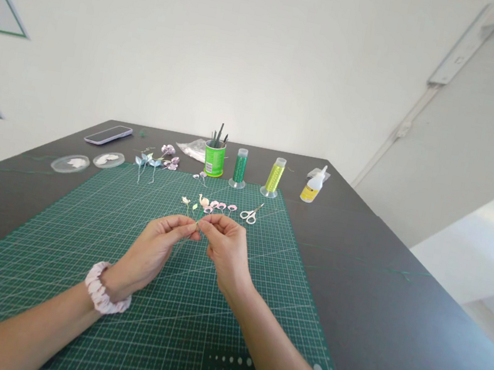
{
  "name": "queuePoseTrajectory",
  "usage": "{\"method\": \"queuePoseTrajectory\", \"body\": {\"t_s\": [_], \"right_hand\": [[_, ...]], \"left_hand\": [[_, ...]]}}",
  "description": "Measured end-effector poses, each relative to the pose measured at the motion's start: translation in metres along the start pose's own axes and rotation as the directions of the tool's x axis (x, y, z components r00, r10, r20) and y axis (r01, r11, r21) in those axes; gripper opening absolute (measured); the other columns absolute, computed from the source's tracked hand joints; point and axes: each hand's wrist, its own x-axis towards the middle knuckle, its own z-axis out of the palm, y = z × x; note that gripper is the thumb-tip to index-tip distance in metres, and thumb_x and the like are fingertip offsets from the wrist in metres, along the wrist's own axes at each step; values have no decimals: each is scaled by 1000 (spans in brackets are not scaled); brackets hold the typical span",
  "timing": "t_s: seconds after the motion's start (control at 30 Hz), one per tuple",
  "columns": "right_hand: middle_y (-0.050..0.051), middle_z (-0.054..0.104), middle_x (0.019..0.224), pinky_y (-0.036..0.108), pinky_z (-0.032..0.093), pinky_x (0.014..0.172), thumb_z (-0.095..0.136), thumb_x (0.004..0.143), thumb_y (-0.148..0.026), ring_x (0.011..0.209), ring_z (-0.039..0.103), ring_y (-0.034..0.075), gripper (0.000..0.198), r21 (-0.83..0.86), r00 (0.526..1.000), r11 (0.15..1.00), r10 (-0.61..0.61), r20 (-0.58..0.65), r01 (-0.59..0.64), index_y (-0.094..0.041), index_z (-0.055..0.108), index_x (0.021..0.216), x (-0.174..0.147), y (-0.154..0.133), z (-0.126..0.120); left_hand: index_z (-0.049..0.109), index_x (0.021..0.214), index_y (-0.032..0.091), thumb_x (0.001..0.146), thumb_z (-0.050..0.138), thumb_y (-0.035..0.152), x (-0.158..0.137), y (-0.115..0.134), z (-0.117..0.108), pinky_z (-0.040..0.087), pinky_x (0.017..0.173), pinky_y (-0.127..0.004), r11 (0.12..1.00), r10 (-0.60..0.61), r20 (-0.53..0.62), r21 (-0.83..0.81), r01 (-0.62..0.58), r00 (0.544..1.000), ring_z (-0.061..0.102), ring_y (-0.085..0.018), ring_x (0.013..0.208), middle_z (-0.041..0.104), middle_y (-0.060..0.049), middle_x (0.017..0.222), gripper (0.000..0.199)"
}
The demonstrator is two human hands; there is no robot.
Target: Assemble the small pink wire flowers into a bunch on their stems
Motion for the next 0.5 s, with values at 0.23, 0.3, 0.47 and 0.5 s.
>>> {"method": "queuePoseTrajectory", "body": {"t_s": [0.23, 0.3, 0.47, 0.5], "right_hand": [[-7, 49, 48, 20, 18, 35, 79, 59, -37, 36, 26, 3, 26, 19, 1000, 1000, 15, -3, -15, -16, 65, 64, 0, 0, 0], [-7, 50, 47, 20, 18, 35, 79, 59, -37, 36, 26, 3, 25, 22, 1000, 1000, 12, -3, -12, -16, 66, 64, 0, 0, 0], [-6, 51, 47, 21, 18, 35, 79, 60, -37, 36, 27, 3, 24, 16, 1000, 1000, 6, 2, -7, -16, 66, 63, 0, 0, 0], [-6, 51, 48, 21, 18, 35, 78, 60, -37, 36, 27, 3, 24, 15, 1000, 1000, 6, 3, -6, -16, 66, 63, 0, 0, 0]], "left_hand": [[71, 69, 17, 76, 69, 27, 2, 0, 1, 43, 82, -31, 999, -7, 1, -41, 7, 1000, 58, -15, 75, 68, -1, 69, 13], [71, 69, 17, 76, 69, 27, 2, 0, 1, 42, 83, -32, 999, -12, 1, -51, 12, 1000, 58, -16, 75, 68, -1, 69, 12], [71, 67, 17, 75, 69, 27, 2, 0, 1, 41, 84, -33, 997, -30, 4, -73, 31, 1000, 57, -16, 74, 68, -1, 68, 13], [71, 67, 17, 75, 69, 27, 2, 0, 1, 41, 85, -33, 996, -35, 4, -78, 35, 999, 57, -16, 74, 68, -2, 68, 13]]}}
